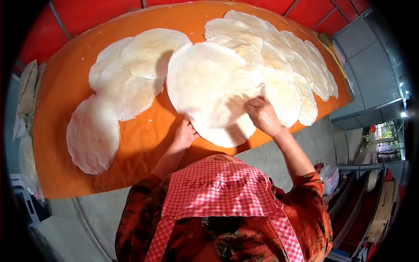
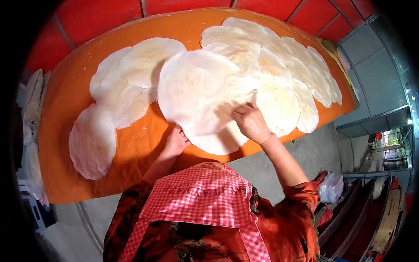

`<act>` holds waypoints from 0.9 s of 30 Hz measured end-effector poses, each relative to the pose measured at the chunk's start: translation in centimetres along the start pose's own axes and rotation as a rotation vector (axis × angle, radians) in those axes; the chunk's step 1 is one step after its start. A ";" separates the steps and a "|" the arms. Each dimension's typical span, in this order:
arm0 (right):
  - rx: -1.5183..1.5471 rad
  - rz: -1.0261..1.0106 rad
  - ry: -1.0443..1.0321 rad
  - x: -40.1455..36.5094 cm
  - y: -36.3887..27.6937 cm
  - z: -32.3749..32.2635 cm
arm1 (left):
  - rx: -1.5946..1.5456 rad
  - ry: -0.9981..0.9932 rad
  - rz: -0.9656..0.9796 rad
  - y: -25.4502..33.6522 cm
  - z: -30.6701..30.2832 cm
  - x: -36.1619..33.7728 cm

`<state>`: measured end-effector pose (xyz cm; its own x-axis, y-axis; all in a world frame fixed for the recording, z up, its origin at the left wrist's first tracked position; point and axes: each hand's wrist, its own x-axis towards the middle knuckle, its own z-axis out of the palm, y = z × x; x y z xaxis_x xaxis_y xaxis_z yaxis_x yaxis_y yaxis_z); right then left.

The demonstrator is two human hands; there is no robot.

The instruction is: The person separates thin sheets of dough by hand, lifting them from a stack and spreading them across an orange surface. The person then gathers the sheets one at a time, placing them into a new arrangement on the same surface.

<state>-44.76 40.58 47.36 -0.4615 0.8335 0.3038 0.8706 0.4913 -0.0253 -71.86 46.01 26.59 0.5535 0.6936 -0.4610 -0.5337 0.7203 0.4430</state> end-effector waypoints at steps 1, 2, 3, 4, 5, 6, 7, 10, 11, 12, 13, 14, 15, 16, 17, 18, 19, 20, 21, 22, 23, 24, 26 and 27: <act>-0.003 0.101 -0.005 -2.9 1.7 3.5 | 0.011 0.025 0.026 -0.1 0.1 0.1; -0.008 0.178 -0.025 -5.5 3.4 6.6 | 0.028 0.050 0.045 -0.3 0.2 0.0; -0.003 0.265 -0.013 -7.7 4.3 9.1 | 0.045 0.073 0.061 -0.6 0.3 -0.1; 0.000 0.345 -0.001 -9.2 5.1 10.8 | 0.042 0.083 0.048 -0.7 0.5 -0.1; 0.023 0.398 0.017 -10.1 5.7 12.1 | 0.038 0.095 0.041 -0.5 0.7 0.1; 0.050 0.451 0.036 -10.7 5.9 13.2 | 0.037 0.111 0.033 -0.3 0.9 0.0; 0.081 0.508 0.054 -11.3 5.9 14.2 | 0.054 0.123 0.045 -0.3 1.1 -0.3; -0.045 0.508 0.288 -10.5 5.3 14.3 | 0.098 0.159 0.074 -0.3 1.8 -0.8; 0.077 0.600 0.291 -9.9 4.5 13.0 | 0.107 0.175 0.077 -0.5 1.5 -0.4; 0.142 0.779 0.267 -9.6 4.0 13.0 | 0.115 0.188 0.081 -0.7 1.6 -0.3; 0.205 0.955 0.245 -9.3 3.8 13.1 | 0.116 0.210 0.085 -0.8 1.6 -0.3; 0.269 1.127 0.223 -9.1 3.7 13.1 | 0.130 0.216 0.086 -0.8 1.9 -0.4; 0.361 1.245 0.106 -9.0 3.8 13.4 | 0.142 0.222 0.090 -0.7 2.1 -0.5; 0.434 1.338 0.026 -8.8 3.5 13.5 | 0.154 0.230 0.096 -0.8 2.2 -0.5; 0.426 1.340 0.028 -8.5 3.2 13.8 | 0.151 0.231 0.107 -0.8 2.1 -0.5; 0.421 1.343 0.030 -8.4 3.0 14.2 | 0.149 0.220 0.109 -0.7 1.9 -0.5; 0.508 1.358 0.100 -8.5 3.5 15.3 | 0.146 0.209 0.110 -0.6 1.8 -0.5; 0.594 1.371 0.168 -8.4 3.9 16.2 | 0.142 0.200 0.110 -0.7 2.0 -0.7; 0.681 1.381 0.235 -8.7 4.1 17.0 | 0.133 0.201 0.114 -0.9 2.2 -0.9; 0.695 1.386 0.278 -9.5 4.3 17.3 | 0.125 0.200 0.120 -0.7 2.4 -1.2; 0.709 1.388 0.325 -9.8 3.9 16.1 | 0.117 0.197 0.130 -0.5 2.8 -1.3; 0.723 1.388 0.371 -10.2 3.9 15.2 | 0.128 0.178 0.123 -0.5 2.4 -1.0; 0.566 1.403 0.362 -12.9 5.2 17.2 | 0.147 0.140 0.109 -0.9 1.2 -0.5; 0.487 1.435 0.308 -13.4 5.5 17.6 | 0.171 0.167 0.112 -1.0 1.3 -0.4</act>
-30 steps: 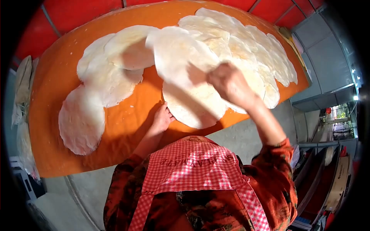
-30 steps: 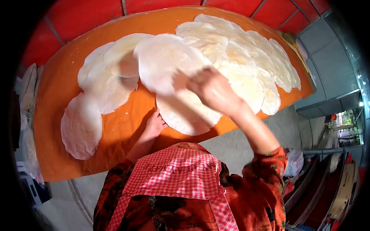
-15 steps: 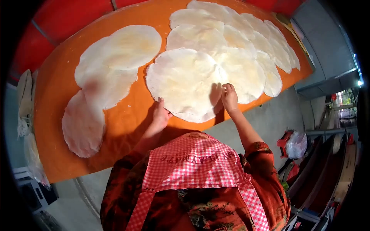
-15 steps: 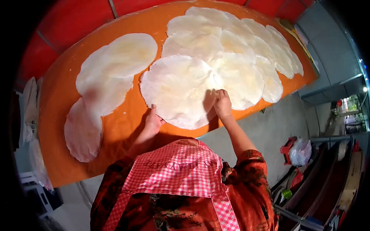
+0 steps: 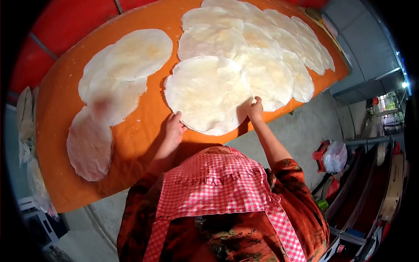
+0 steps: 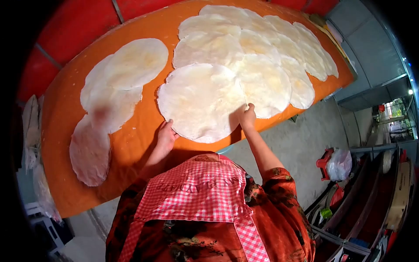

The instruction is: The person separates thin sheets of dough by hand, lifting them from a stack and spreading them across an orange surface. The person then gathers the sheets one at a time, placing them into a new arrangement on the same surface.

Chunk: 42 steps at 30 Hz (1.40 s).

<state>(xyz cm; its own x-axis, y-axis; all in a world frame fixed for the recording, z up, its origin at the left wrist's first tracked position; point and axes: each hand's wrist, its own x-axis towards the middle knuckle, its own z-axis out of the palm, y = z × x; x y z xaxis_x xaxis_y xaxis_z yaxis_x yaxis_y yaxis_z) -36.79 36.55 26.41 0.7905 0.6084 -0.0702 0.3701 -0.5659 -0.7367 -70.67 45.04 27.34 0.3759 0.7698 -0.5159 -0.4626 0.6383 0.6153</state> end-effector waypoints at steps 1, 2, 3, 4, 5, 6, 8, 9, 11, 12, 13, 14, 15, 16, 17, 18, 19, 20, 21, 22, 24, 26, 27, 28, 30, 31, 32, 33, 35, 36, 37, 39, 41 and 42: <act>-0.086 0.013 0.012 0.4 0.3 0.3 | 0.022 0.031 0.009 -0.1 0.3 0.0; -0.142 -0.011 -0.036 0.0 -0.2 -0.2 | 0.040 0.067 0.022 -0.1 0.5 -0.1; -0.198 -0.039 -0.085 -0.8 -1.3 -0.9 | 0.040 0.070 0.021 0.1 0.6 -0.3; -0.221 -0.054 -0.056 -1.8 -2.3 -1.2 | 0.041 0.072 0.019 0.3 0.8 -0.5; -0.224 -0.067 -0.054 -2.2 -2.8 -1.4 | 0.043 0.072 0.015 0.4 0.9 -0.7; -0.219 -0.065 -0.064 -2.4 -2.7 -1.4 | 0.041 0.081 0.026 0.4 1.0 -0.7; -0.189 -0.112 -0.041 -3.2 -1.6 -1.2 | 0.042 0.081 0.013 0.6 1.1 -0.7; -0.164 -0.165 -0.009 -3.8 -0.7 -1.1 | 0.041 0.079 0.005 0.5 1.2 -0.5; 0.008 -0.147 -0.094 -4.6 1.3 -0.8 | 0.094 0.076 -0.018 0.3 1.2 0.7; 0.058 -0.153 -0.114 -4.8 1.7 -1.0 | 0.091 0.087 -0.013 0.7 1.6 0.8; 0.108 -0.158 -0.134 -4.8 1.9 -1.1 | 0.089 0.097 -0.008 1.8 2.3 0.8; 0.172 -0.164 -0.154 -4.9 1.9 -1.3 | 0.045 0.091 0.063 3.8 3.4 0.4; 0.236 -0.165 -0.171 -4.9 1.8 -1.3 | 0.138 0.113 0.163 6.5 4.0 0.4; 0.252 -0.150 -0.208 -5.6 0.3 -2.0 | 0.128 0.027 0.282 11.0 6.0 -1.7; 0.264 -0.161 -0.233 -5.9 -0.6 -2.3 | 0.292 -0.034 0.526 14.2 5.0 -0.2; 0.273 -0.169 -0.257 -6.2 -1.1 -2.7 | 0.481 0.183 0.538 20.3 8.1 -4.5; 0.284 -0.176 -0.279 -6.5 -1.6 -2.9 | 0.566 0.117 0.629 24.0 8.4 -6.2; 0.313 -0.173 -0.301 -6.8 -2.0 -2.9 | 0.645 0.051 0.725 27.6 8.6 -7.9; 0.331 -0.162 -0.330 -7.3 -2.5 -2.7 | 0.714 -0.013 0.825 31.3 8.8 -9.6; 0.351 -0.149 -0.356 -7.8 -3.1 -2.5 | 0.612 -0.183 0.764 33.8 9.4 -9.5; 0.326 -0.142 -0.415 -7.8 -2.4 -1.5 | 1.186 0.005 1.040 36.3 11.6 -11.9; 0.337 -0.166 -0.416 -7.6 -0.3 0.7 | 1.636 0.155 1.555 35.6 11.7 -11.2; 0.286 -0.177 -0.428 -7.7 -0.4 1.1 | 1.735 0.226 1.832 34.6 10.5 -9.2; 0.243 -0.197 -0.434 -8.3 -2.1 0.7 | 1.794 0.149 1.872 33.4 9.5 -8.4; 0.187 -0.204 -0.463 -9.1 -4.8 0.5 | 1.904 0.172 1.404 30.2 7.5 -6.5; 0.285 -0.177 -0.504 -8.7 -3.9 1.7 | 1.960 0.184 1.359 28.0 5.4 -5.0; 0.268 -0.193 -0.518 -8.3 -3.9 2.1 | 2.016 0.195 1.314 25.8 3.3 -3.6; 0.251 -0.211 -0.530 -7.6 -4.4 2.3 | 2.113 0.153 1.197 23.6 0.9 -2.6; 0.314 -0.058 -0.576 -6.9 -7.6 1.3 | 2.206 0.019 1.196 18.7 -3.0 -1.5; 0.345 0.020 -0.607 -6.2 -8.9 0.7 | 2.192 0.024 1.048 16.2 -5.1 -1.0; 0.344 0.044 -0.594 -4.7 -9.2 0.7 | 2.218 -0.031 0.900 14.1 -5.1 -2.2; 0.340 0.076 -0.579 -0.1 -9.2 1.0 | 2.147 -0.001 0.900 12.2 -3.3 -4.6; 0.376 0.084 -0.385 5.3 -8.7 1.7 | 2.015 0.047 1.155 10.2 -3.9 -4.2; 0.389 -0.057 -0.194 9.7 -5.8 3.8 | 1.921 0.036 1.185 8.3 -4.8 -3.5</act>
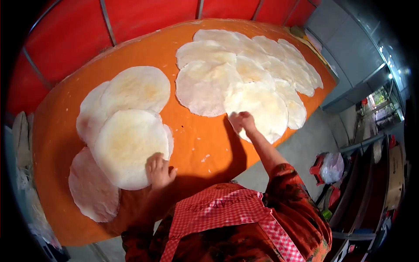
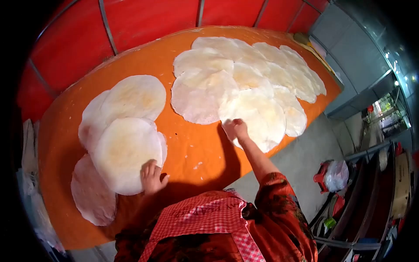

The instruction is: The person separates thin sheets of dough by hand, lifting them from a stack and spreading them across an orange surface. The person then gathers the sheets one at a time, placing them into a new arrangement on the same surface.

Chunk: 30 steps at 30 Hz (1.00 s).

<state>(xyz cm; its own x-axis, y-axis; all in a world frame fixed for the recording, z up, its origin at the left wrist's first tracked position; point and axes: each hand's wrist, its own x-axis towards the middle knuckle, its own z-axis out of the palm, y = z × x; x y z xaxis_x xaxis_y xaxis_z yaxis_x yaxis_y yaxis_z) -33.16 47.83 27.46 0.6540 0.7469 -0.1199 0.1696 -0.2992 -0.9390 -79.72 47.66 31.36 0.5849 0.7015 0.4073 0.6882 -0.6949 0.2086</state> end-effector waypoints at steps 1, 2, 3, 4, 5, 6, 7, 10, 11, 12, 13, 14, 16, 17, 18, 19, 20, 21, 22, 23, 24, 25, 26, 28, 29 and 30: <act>0.000 -0.179 0.155 5.1 4.1 -0.1 | -0.065 0.054 -0.007 0.2 1.7 -0.7; -0.024 -0.108 0.152 9.7 6.3 -0.8 | -0.116 0.201 0.047 1.5 2.3 -0.4; -0.049 -0.041 0.142 13.6 7.3 -1.3 | -0.297 0.232 0.080 2.4 3.7 -0.3; -0.091 -0.022 0.182 16.4 7.1 -1.3 | -0.357 0.187 0.053 4.0 2.9 0.8; -0.132 -0.002 0.224 18.5 6.7 -0.6 | -0.418 0.140 0.027 5.5 2.1 1.8; -0.058 0.060 0.281 17.3 3.0 0.6 | -0.434 0.147 -0.025 6.3 2.7 2.1; -0.034 0.079 0.194 17.8 1.6 1.3 | -0.453 0.152 -0.076 6.8 3.9 2.3; -0.300 -0.059 0.035 21.8 -2.0 2.3 | -0.331 0.116 -0.191 7.6 8.4 3.5; -0.601 -0.279 0.024 24.2 -5.1 2.6 | -0.239 0.104 -0.270 7.6 8.9 3.3; -0.878 -0.541 -0.002 26.1 -8.5 4.0 | -0.217 0.104 -0.256 7.7 8.4 3.3; -0.968 -0.767 -0.165 27.1 -13.1 5.3 | -0.191 0.102 -0.263 7.9 7.9 3.3; -0.440 -0.677 -0.290 23.8 -18.6 7.2 | -0.197 0.107 -0.284 7.9 7.5 3.4; 0.076 -0.700 -0.451 15.6 -29.1 10.3 | -0.193 0.134 -0.305 8.2 7.6 2.8; 0.058 -0.813 -0.472 11.9 -32.1 11.3 | -0.181 0.154 -0.304 8.2 7.9 3.0; -0.042 -0.902 -0.507 10.3 -33.1 12.8 | -0.179 0.168 -0.286 8.2 8.0 3.2; -0.147 -0.981 -0.529 8.9 -33.7 14.2 | -0.179 0.176 -0.308 8.2 7.6 3.4; -0.093 -1.075 -0.543 6.2 -33.4 16.2 | -0.183 0.179 -0.331 8.5 6.7 3.4; -0.084 -1.098 -0.613 2.6 -32.6 17.1 | -0.195 0.178 -0.341 8.9 6.5 3.5; 0.049 -0.936 -0.875 0.1 -30.7 18.2 | -0.172 0.165 -0.379 8.8 7.3 3.2; -0.077 -0.561 -1.060 -2.7 -29.0 18.9 | -0.165 0.151 -0.390 8.6 8.2 2.8; 0.148 -0.370 -1.074 -6.7 -27.9 18.7 | -0.142 0.153 -0.405 9.0 8.2 2.8; -0.193 -0.609 -1.132 -6.7 -25.3 18.7 | -0.131 0.156 -0.401 8.9 8.5 2.8; -0.500 -0.883 -1.151 -6.6 -22.7 18.6 | -0.068 0.168 -0.333 8.5 9.0 2.6; -0.529 -0.958 -1.067 -6.2 -21.1 15.6 | -0.085 0.115 -0.348 9.1 8.4 2.6; -0.425 -1.093 -1.004 -3.3 -16.5 17.2 | -0.083 0.081 -0.382 9.1 8.6 2.5; -0.248 -1.152 -0.923 1.0 -13.9 17.7 | -0.089 0.052 -0.381 8.8 9.1 2.5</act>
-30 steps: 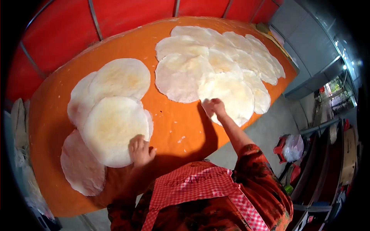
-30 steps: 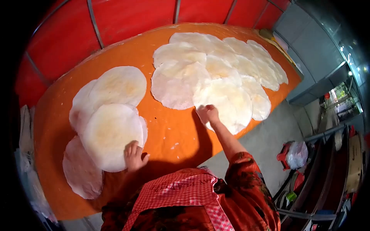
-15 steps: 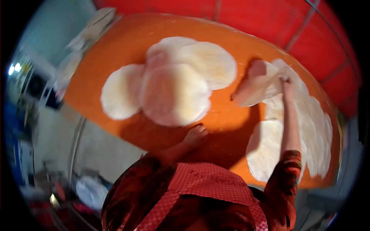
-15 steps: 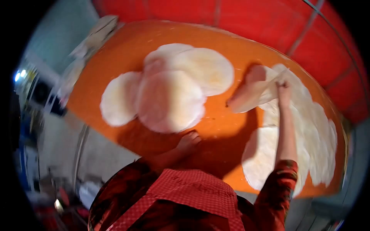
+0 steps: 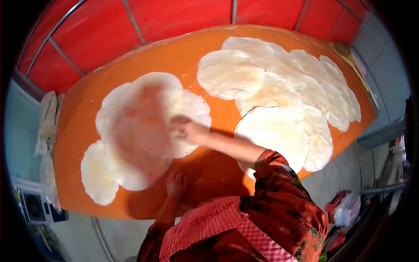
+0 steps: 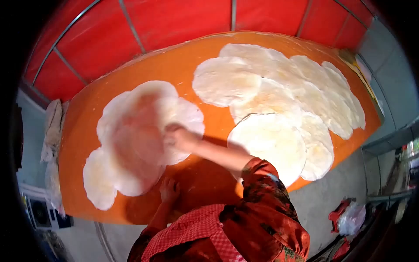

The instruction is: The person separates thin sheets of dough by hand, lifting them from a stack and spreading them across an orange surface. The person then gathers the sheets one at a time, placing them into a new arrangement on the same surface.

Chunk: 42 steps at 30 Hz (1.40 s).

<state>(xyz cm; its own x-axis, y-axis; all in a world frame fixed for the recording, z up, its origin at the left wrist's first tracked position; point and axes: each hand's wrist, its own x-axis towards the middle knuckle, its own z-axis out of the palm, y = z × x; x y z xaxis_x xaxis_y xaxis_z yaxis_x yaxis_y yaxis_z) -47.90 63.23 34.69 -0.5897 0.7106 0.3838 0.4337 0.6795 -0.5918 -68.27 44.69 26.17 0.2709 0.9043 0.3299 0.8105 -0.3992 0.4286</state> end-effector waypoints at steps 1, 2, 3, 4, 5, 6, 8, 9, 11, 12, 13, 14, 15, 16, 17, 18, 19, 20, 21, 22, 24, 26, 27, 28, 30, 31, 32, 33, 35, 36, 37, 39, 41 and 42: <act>0.441 0.245 0.175 -1.6 6.2 -0.5 | 0.009 -0.026 -0.016 -0.3 0.2 -0.2; 0.905 0.402 0.471 -3.2 12.4 -1.0 | 0.023 -0.048 -0.039 -0.4 0.4 -0.5; 0.339 0.429 0.686 -4.0 12.9 -6.4 | 0.038 -0.029 -0.027 -0.5 0.2 -0.3; 0.634 0.558 0.795 -5.9 18.4 -9.5 | 0.060 -0.008 -0.013 -0.1 0.1 0.0; 0.315 0.696 0.857 -7.5 20.1 -12.3 | 0.084 0.015 0.005 -0.1 0.2 0.2; -0.025 0.886 0.885 -9.1 21.8 -15.2 | 0.112 0.012 0.007 -0.7 0.7 -0.1; -0.258 1.154 0.902 -11.9 26.4 -19.4 | 0.175 0.010 0.013 -2.4 2.1 -1.1; -0.306 1.222 0.888 -12.3 28.1 -20.2 | 0.156 0.041 0.057 -2.5 2.1 -1.2; -0.232 1.292 0.879 -11.8 29.1 -21.7 | 0.120 0.108 0.140 -2.3 2.0 -1.0; -0.205 1.336 0.817 -12.1 30.7 -22.0 | 0.116 0.032 0.072 -1.9 1.6 -0.9; -0.180 1.372 0.751 -11.6 32.4 -22.0 | 0.110 -0.038 0.000 -1.5 1.2 -0.8; -0.232 1.426 0.610 -10.6 29.7 -23.0 | 0.103 -0.105 -0.078 -1.1 1.0 -0.7; -0.211 1.462 0.546 -10.5 30.6 -23.4 | 0.103 -0.081 -0.055 -1.1 1.1 -0.7; -0.503 1.248 0.065 -9.5 28.5 -24.3 | 0.104 -0.056 -0.030 -1.2 1.1 -0.6; -0.772 0.976 -0.397 -8.5 25.6 -25.7 | 0.102 -0.032 -0.004 -1.3 1.3 -0.3; -0.778 0.976 -0.396 -7.8 24.8 -26.0 | 0.118 -0.041 -0.004 -1.0 1.0 0.1; -0.781 0.980 -0.400 -7.3 24.6 -26.1 | 0.107 -0.042 -0.011 -0.5 0.6 0.3; -0.429 1.054 0.042 -7.8 27.3 -25.4 | 0.096 -0.046 -0.017 -0.1 0.2 0.5; -0.057 1.079 0.473 -8.9 32.5 -24.0 | 0.083 -0.052 -0.021 0.0 -0.1 0.7; 0.331 1.050 0.894 -9.1 35.5 -23.2 | 0.078 -0.041 -0.011 -0.1 -0.3 0.8; 0.493 0.731 0.889 -6.5 37.0 -24.8 | 0.057 -0.022 0.003 0.2 -0.3 0.3; 0.458 0.656 0.871 0.4 27.6 -28.5 | 0.027 -0.042 -0.027 0.2 -0.2 0.0; 0.188 0.552 0.805 3.5 22.8 -30.0 | 0.018 -0.052 -0.036 0.0 -0.4 0.2; -0.078 0.442 0.731 6.1 18.0 -31.0 | 0.028 -0.041 -0.028 -0.1 -0.5 0.3; -0.179 0.267 0.597 9.9 7.6 -31.3 | 0.040 -0.021 -0.024 0.2 -0.6 0.0; -0.176 0.135 0.546 10.7 1.7 -30.4 | 0.003 -0.001 -0.024 0.4 -0.5 -0.2; -0.218 0.131 0.455 11.1 -3.2 -29.3 | -0.032 0.020 -0.023 0.3 -0.6 0.0; -0.211 0.111 0.410 10.9 -7.5 -27.4 | -0.062 0.038 -0.021 -0.2 -0.7 0.2; -0.065 0.214 0.263 9.5 -13.1 -22.1 | -0.614 0.086 -0.429 0.1 0.2 1.1; -0.114 0.014 0.281 8.3 -13.4 -18.3 | -0.991 0.095 -0.500 1.4 -1.7 2.6; -0.116 -0.020 0.179 6.6 -15.1 -15.6 | -1.375 0.107 -0.576 3.3 -4.2 4.3; -0.042 0.070 -0.034 3.1 -16.3 -9.2 | -1.773 0.243 -0.762 6.1 -7.2 6.5; 0.222 0.382 -0.250 -0.1 -16.2 -3.3 | -1.957 0.091 -0.640 5.6 -8.0 6.6; 0.338 0.400 -0.224 -1.6 -14.6 0.0 | -1.929 0.038 -0.687 3.9 -6.3 5.7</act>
<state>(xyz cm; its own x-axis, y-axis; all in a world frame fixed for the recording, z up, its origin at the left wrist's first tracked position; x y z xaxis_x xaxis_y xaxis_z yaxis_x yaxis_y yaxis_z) -53.24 52.21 42.72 -0.5705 0.8194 -0.0553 0.4326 0.2426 -0.8683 -66.85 47.31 34.98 0.1951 0.9517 -0.2372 -0.7370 0.3018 0.6047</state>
